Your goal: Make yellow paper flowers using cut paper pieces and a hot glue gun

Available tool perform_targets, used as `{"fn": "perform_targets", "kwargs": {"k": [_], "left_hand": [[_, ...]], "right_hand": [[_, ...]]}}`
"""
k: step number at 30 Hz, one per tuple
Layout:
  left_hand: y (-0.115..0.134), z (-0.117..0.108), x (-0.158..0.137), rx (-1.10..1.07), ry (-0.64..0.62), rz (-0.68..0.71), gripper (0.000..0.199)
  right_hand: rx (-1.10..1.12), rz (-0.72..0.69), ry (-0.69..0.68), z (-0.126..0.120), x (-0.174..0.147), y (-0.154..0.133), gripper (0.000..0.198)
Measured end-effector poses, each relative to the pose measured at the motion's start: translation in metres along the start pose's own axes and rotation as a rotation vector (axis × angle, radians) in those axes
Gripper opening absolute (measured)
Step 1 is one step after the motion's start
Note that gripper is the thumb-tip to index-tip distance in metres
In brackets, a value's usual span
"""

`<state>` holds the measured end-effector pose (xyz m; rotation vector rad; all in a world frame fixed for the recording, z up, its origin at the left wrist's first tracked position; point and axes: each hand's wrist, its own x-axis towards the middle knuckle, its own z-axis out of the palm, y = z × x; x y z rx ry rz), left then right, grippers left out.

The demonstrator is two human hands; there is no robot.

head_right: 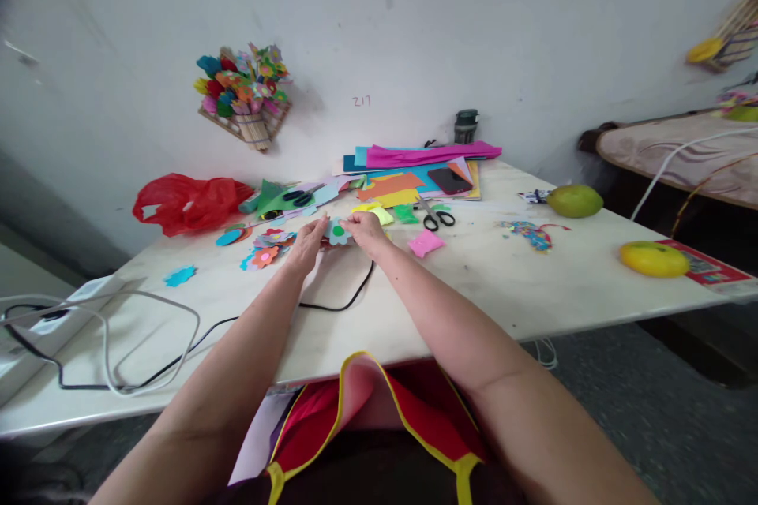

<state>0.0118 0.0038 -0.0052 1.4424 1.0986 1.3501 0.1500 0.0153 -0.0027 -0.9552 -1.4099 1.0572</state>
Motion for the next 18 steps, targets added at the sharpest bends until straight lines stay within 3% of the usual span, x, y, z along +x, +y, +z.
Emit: {"fn": "perform_targets", "kwargs": {"k": [10, 14, 18], "left_hand": [[-0.0001, 0.005, 0.0009, 0.196, 0.058, 0.122, 0.041], [-0.0004, 0.0058, 0.0012, 0.171, 0.12, 0.123, 0.042], [0.0045, 0.0063, -0.0031, 0.11, 0.078, 0.095, 0.045]], "right_hand": [[-0.091, -0.009, -0.025, 0.0006, -0.0011, -0.0003, 0.027], [-0.079, 0.017, -0.027, 0.0009, -0.0022, -0.002, 0.024], [-0.081, 0.012, -0.013, 0.0003, -0.0013, -0.0013, 0.022]]}}
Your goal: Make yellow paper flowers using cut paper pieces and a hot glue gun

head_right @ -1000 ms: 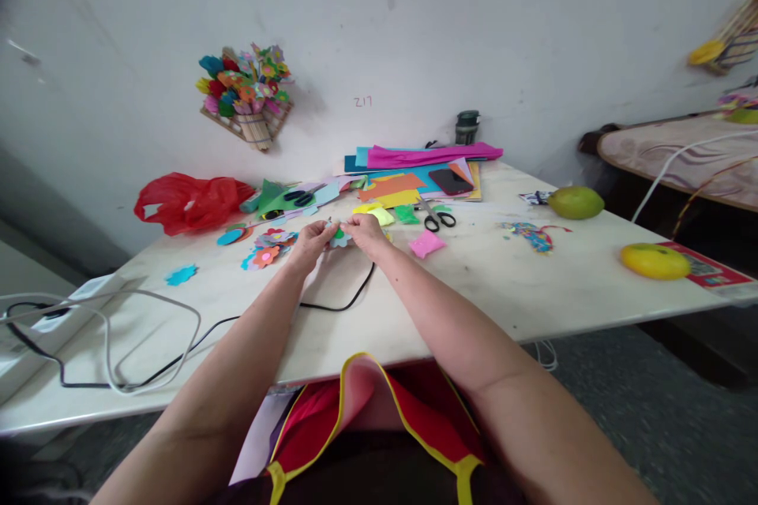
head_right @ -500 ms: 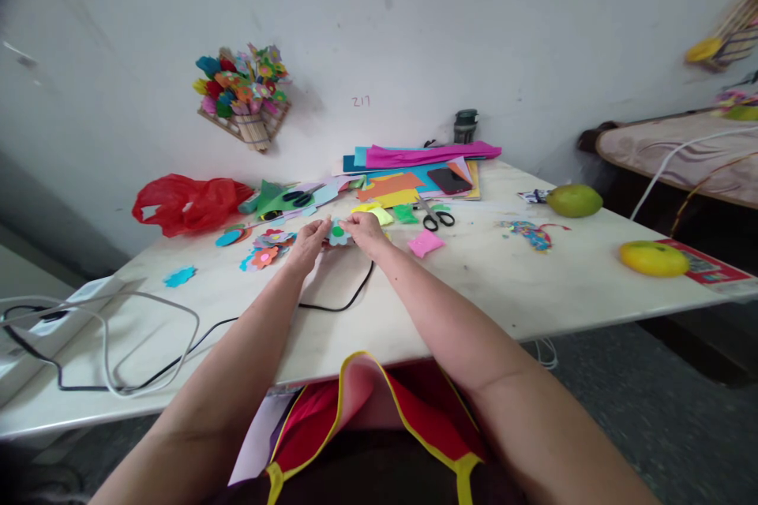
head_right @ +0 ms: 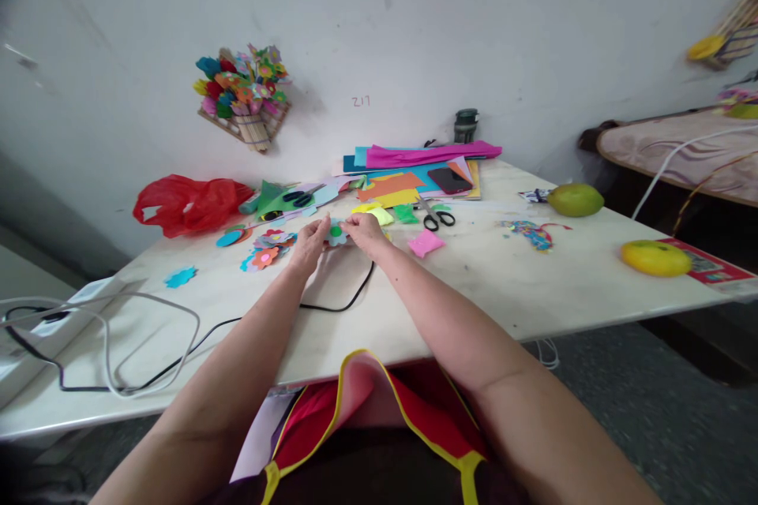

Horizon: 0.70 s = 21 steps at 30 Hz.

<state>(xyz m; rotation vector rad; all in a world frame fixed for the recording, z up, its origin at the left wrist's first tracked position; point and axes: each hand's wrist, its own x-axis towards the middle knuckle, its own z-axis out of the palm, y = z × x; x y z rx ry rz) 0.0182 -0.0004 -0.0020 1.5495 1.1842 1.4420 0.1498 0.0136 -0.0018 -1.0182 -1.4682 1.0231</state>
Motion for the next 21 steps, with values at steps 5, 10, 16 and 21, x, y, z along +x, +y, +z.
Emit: {"fn": "perform_targets", "kwargs": {"k": [5, 10, 16, 21], "left_hand": [[0.0042, -0.0011, -0.0018, 0.055, -0.013, -0.013, 0.046], [0.0006, -0.0023, 0.0021, 0.299, 0.023, 0.054, 0.045], [0.0004, -0.0005, 0.0028, 0.394, 0.08, 0.064, 0.046], [0.0025, 0.0004, 0.0015, 0.127, 0.094, -0.062, 0.047]], "right_hand": [[-0.023, -0.042, -0.034, -0.001, 0.0017, 0.0026, 0.022], [-0.088, -0.09, -0.047, -0.0009, 0.0048, 0.0069, 0.023], [-0.103, -0.091, -0.037, -0.0004, 0.0049, 0.0061, 0.023], [-0.039, -0.029, -0.01, -0.0013, 0.0008, 0.0005, 0.022]]}}
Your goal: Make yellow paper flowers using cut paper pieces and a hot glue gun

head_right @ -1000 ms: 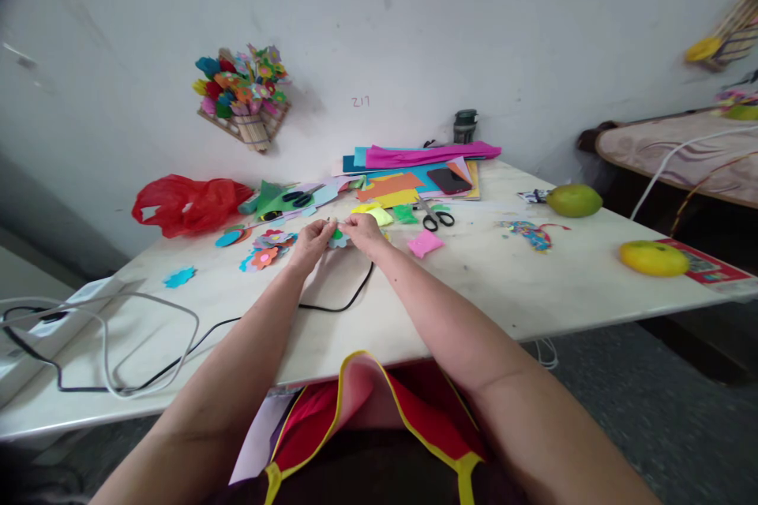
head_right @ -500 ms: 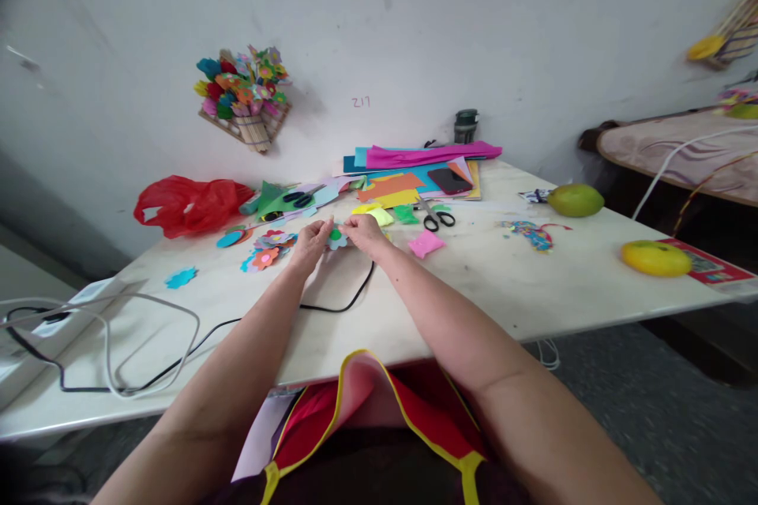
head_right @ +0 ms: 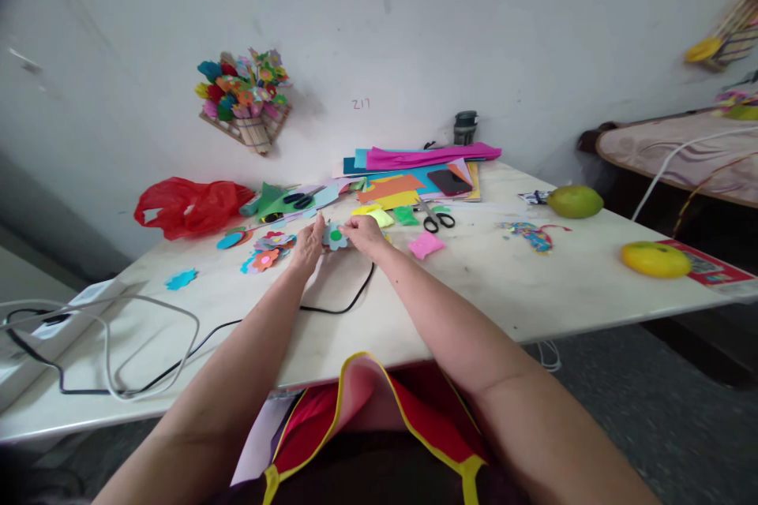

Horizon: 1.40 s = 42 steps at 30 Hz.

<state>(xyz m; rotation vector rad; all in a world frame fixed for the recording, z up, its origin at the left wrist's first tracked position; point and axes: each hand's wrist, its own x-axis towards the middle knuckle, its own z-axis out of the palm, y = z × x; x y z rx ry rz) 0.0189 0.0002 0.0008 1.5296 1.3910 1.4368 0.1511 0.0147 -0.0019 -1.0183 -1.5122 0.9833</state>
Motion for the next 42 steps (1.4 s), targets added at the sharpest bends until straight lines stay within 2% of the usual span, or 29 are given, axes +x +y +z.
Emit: {"fn": "perform_targets", "kwargs": {"k": [2, 6, 10, 15, 20, 27, 36, 42], "left_hand": [[-0.002, -0.001, 0.001, -0.032, -0.023, -0.01, 0.048], [-0.008, -0.003, 0.004, 0.014, -0.066, 0.063, 0.049], [-0.011, -0.004, 0.004, 0.074, -0.083, 0.114, 0.048], [-0.016, -0.001, 0.005, 0.044, -0.092, 0.138, 0.045], [-0.017, 0.002, 0.006, 0.018, -0.061, 0.13, 0.044], [-0.003, 0.001, -0.001, -0.093, -0.081, 0.063, 0.047], [-0.006, 0.001, 0.002, 0.172, 0.042, 0.158, 0.046], [-0.001, 0.002, -0.001, -0.011, 0.023, 0.067, 0.047]], "right_hand": [[0.007, -0.001, 0.008, 0.0, 0.0, 0.0, 0.023], [0.044, -0.008, 0.016, -0.001, 0.001, 0.001, 0.024], [0.067, -0.006, 0.03, 0.0, 0.002, 0.001, 0.025], [0.052, 0.002, 0.026, 0.0, 0.002, 0.002, 0.022], [0.043, -0.013, 0.03, 0.001, 0.002, 0.002, 0.023], [0.053, -0.022, 0.059, 0.0, 0.004, 0.002, 0.022], [0.017, -0.029, 0.014, 0.002, 0.002, 0.002, 0.023], [0.038, -0.005, 0.03, 0.003, 0.0, 0.0, 0.023]]}}
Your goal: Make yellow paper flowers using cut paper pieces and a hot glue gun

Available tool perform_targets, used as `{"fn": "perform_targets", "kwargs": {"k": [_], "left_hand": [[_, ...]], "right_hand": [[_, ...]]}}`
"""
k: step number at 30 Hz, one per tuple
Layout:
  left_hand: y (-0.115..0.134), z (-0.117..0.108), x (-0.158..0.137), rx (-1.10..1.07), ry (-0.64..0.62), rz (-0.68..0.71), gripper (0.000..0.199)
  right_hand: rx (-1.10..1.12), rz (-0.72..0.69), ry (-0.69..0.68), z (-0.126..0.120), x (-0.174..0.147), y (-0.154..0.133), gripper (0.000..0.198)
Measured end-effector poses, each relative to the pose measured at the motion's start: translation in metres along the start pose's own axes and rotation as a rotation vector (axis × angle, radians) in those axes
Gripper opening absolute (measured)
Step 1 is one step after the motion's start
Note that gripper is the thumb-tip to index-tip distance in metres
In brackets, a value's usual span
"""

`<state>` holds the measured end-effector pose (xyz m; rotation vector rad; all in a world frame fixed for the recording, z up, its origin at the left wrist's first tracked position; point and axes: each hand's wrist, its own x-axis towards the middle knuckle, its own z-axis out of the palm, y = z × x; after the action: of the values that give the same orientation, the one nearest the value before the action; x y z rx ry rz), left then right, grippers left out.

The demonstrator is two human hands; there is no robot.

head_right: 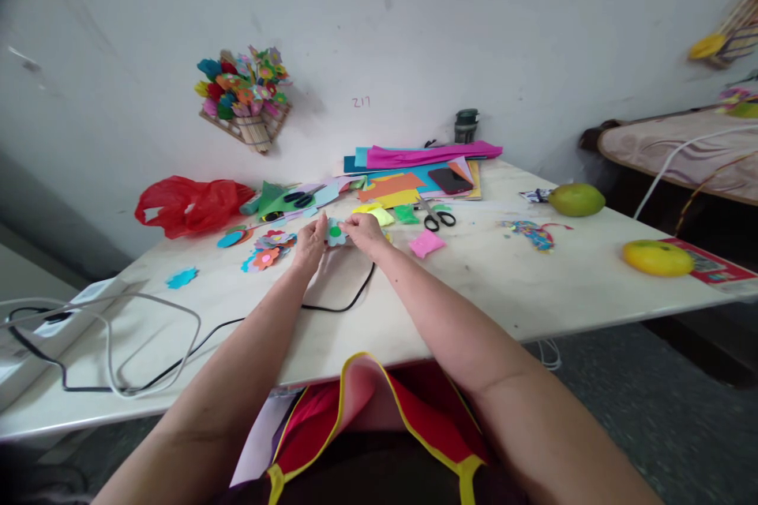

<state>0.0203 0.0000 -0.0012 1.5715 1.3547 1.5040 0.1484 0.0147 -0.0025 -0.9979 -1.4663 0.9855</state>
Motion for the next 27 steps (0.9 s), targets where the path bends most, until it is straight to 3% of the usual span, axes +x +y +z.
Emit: {"fn": "perform_targets", "kwargs": {"k": [7, 16, 22, 27], "left_hand": [[-0.006, 0.0, 0.004, 0.009, 0.0, 0.072, 0.045], [0.003, -0.001, -0.001, 0.036, -0.043, 0.03, 0.045], [-0.005, 0.001, 0.003, 0.148, 0.034, 0.119, 0.045], [0.004, 0.001, -0.001, 0.072, 0.011, 0.05, 0.046]], "right_hand": [[0.053, 0.027, -0.012, 0.001, -0.002, -0.002, 0.024], [0.029, 0.016, -0.015, 0.001, 0.0, 0.003, 0.027], [0.047, 0.009, -0.018, 0.003, 0.002, 0.006, 0.03], [0.059, 0.01, -0.016, 0.003, 0.003, 0.007, 0.03]]}}
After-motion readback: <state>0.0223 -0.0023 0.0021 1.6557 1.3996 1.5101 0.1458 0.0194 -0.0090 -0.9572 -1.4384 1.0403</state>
